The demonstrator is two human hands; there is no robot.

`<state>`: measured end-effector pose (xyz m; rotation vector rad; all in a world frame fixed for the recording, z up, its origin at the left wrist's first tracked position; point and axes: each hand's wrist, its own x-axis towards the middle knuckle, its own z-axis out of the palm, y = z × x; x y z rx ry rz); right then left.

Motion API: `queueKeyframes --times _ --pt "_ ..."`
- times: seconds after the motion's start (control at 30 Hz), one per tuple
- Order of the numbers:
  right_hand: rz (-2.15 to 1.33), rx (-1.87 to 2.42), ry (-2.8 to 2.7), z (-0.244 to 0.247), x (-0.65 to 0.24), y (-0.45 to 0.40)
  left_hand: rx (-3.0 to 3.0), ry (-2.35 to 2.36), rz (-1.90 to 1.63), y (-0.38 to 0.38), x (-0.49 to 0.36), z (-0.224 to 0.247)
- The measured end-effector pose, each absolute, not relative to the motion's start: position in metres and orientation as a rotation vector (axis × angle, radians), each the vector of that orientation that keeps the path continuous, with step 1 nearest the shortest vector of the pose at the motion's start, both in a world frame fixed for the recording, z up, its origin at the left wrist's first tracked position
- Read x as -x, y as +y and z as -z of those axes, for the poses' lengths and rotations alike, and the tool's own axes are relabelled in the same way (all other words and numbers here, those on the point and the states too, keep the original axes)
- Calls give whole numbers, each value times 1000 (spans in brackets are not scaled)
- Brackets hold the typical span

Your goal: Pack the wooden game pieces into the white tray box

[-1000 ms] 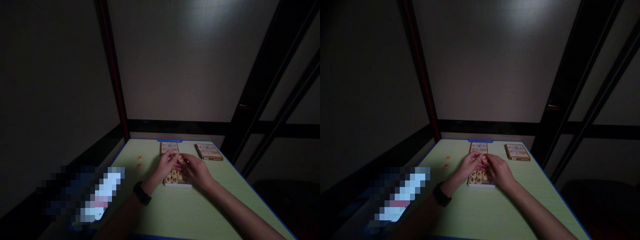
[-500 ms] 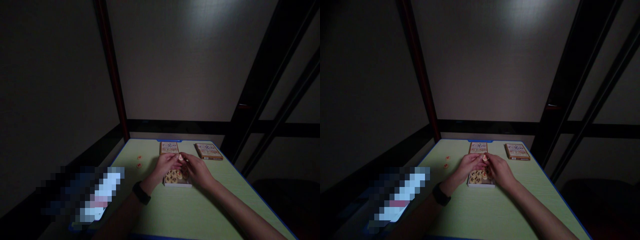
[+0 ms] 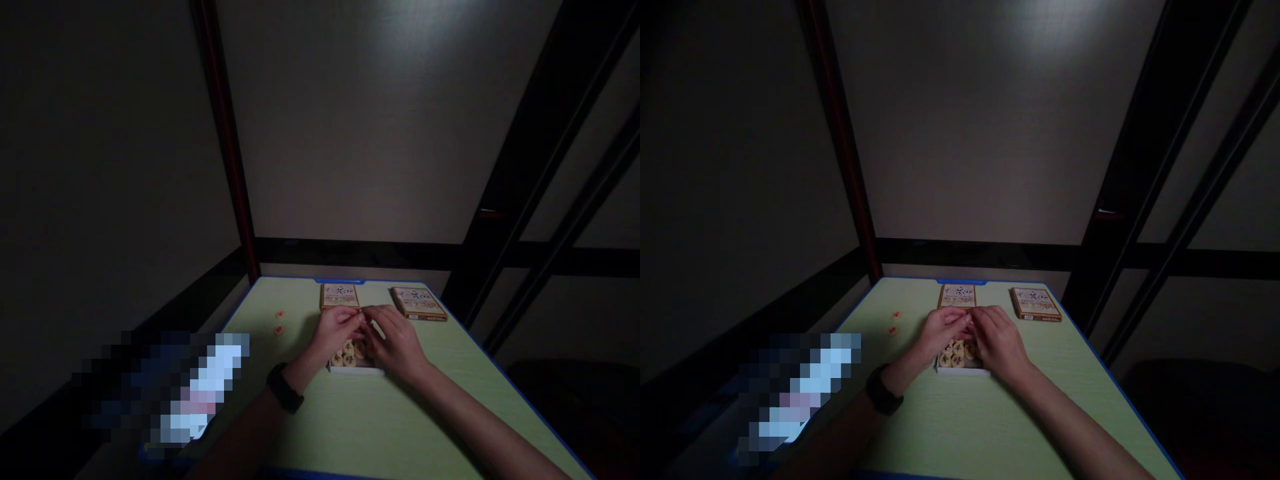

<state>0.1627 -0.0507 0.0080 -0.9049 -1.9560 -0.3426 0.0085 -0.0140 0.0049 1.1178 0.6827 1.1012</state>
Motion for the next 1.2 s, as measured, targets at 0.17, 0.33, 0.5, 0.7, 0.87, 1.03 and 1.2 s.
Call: queueKeyframes --times 0.17,0.33,0.5,0.7,0.87,1.03,1.2 --pt "217 911 -1891 -13 -163 -53 -1103 610 -1049 -21 -5 -11" --pt "4 994 -1820 -14 -163 -54 -1019 514 -1006 -23 0 -11" --pt "39 993 -1753 -15 -164 -54 -944 434 -989 -21 2 -14" --pt "207 886 -1810 -18 -164 -54 -943 435 -995 -21 3 -14" --pt "210 846 -1875 -18 -160 -56 -992 467 -973 -22 3 -12" --pt "133 894 -1951 -23 -167 -57 -1073 534 -1007 -19 2 -10" --pt "-278 1059 -2359 -44 -178 -66 -1203 804 -1194 -11 4 -11"
